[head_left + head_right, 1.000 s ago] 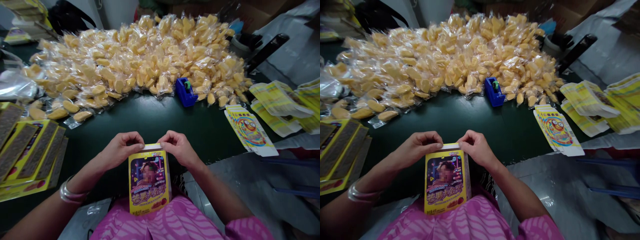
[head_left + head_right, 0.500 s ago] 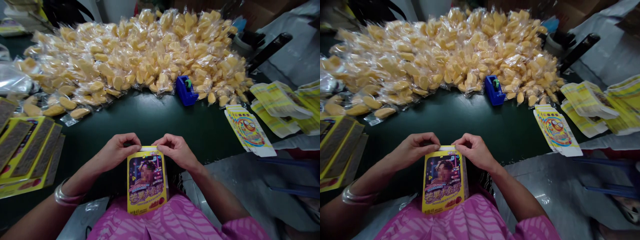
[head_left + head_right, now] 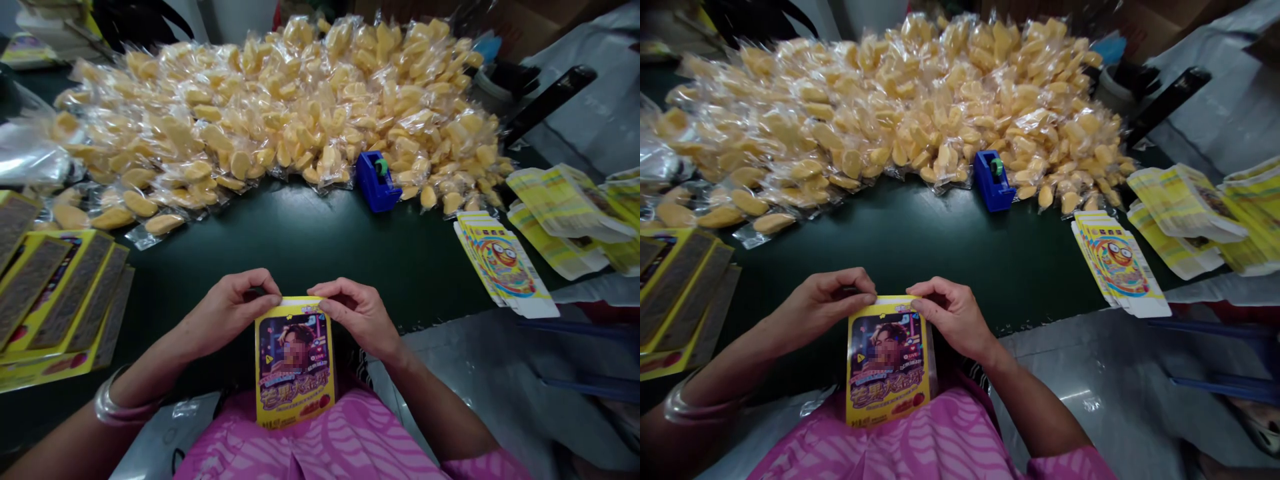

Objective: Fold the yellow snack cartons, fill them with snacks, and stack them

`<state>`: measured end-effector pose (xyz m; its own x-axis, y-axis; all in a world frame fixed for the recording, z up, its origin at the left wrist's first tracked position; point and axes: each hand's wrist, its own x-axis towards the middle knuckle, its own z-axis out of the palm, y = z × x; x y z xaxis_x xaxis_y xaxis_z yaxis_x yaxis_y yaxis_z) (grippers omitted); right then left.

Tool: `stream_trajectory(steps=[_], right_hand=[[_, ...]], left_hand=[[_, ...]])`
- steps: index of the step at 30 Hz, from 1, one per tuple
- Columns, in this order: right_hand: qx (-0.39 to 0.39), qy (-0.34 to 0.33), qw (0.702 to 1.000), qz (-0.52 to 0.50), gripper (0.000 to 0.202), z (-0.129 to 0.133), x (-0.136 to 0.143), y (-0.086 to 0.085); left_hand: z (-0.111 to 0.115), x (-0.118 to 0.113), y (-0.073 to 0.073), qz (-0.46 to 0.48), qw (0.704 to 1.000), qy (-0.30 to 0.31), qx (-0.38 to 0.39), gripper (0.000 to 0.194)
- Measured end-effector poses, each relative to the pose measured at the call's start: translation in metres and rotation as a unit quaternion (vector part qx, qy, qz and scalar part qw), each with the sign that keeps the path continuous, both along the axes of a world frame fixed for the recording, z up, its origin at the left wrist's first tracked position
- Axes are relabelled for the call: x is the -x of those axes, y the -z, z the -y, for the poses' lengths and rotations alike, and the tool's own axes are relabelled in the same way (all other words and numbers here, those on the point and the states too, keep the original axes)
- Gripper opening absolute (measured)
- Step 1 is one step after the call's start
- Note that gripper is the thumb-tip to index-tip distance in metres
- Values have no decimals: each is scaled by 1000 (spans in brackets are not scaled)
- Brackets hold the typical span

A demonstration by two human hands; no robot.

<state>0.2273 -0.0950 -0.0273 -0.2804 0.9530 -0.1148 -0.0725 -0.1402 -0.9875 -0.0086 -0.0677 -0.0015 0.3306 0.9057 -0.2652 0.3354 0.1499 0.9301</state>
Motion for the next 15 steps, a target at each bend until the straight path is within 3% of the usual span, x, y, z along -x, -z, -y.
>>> stream_trajectory(steps=[5, 11, 15], right_hand=[[0, 17, 1000, -4, 11, -1, -4, 0], [-20, 6, 1000, -1, 8, 0, -3, 0], [-27, 7, 1000, 9, 6, 0, -5, 0]], left_hand=[[7, 17, 1, 61, 990, -121, 34, 20], [19, 13, 11, 125, 979, -131, 96, 22], [29, 7, 13, 65, 990, -125, -1, 15]])
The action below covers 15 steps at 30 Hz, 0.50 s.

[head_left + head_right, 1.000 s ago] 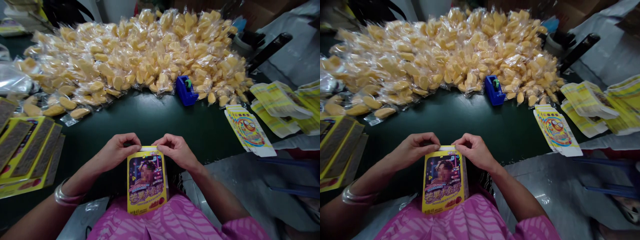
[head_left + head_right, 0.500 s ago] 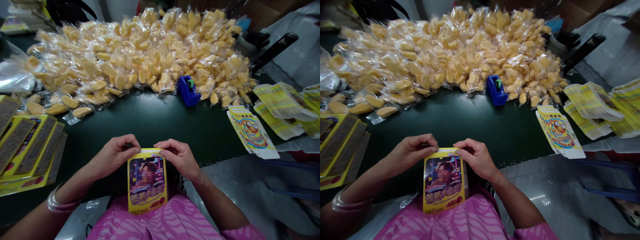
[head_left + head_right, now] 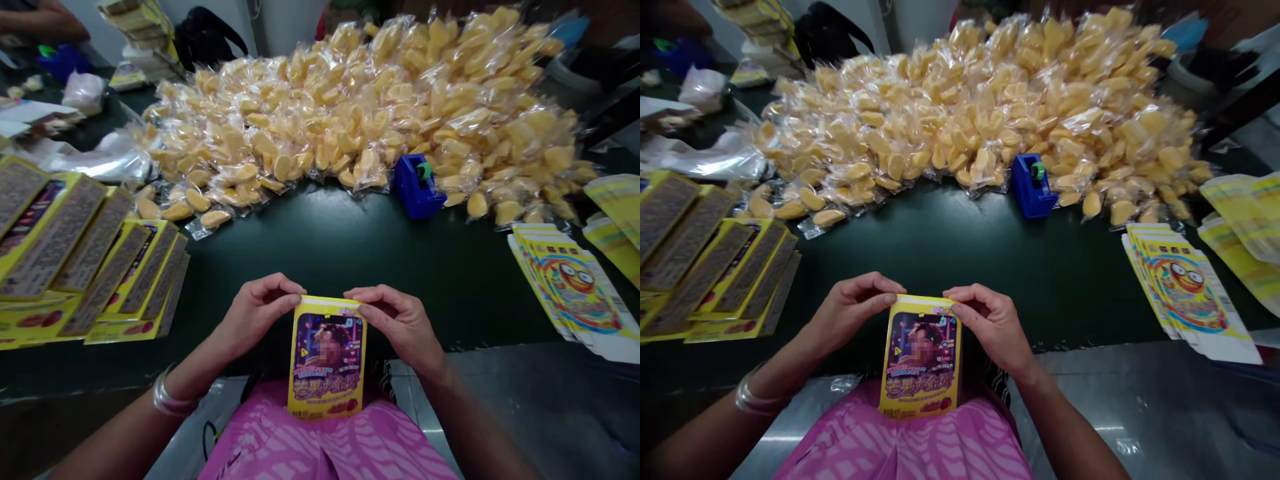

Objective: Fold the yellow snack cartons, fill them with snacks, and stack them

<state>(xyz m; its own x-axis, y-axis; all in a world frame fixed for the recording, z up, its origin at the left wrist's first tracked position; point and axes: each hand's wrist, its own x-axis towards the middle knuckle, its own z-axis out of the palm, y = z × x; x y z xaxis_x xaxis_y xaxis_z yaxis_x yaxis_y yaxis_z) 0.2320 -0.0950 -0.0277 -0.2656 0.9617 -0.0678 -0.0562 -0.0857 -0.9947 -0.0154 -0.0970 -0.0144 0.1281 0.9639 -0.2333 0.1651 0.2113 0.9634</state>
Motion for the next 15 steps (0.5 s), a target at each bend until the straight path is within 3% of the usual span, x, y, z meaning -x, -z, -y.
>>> stream_trajectory(steps=[4, 6, 11, 15], right_hand=[[2, 5, 1000, -5, 5, 2, -4, 0], [5, 6, 1000, -11, 5, 5, -3, 0], [17, 26, 998, -51, 7, 17, 7, 3], [28, 62, 996, -56, 5, 14, 16, 14]], left_hand=[[15, -1, -2, -96, 983, 46, -149, 11], [18, -1, -5, -105, 976, 67, -179, 13], [12, -3, -3, -16, 995, 17, -96, 16], [14, -8, 7, -38, 997, -52, -31, 16]])
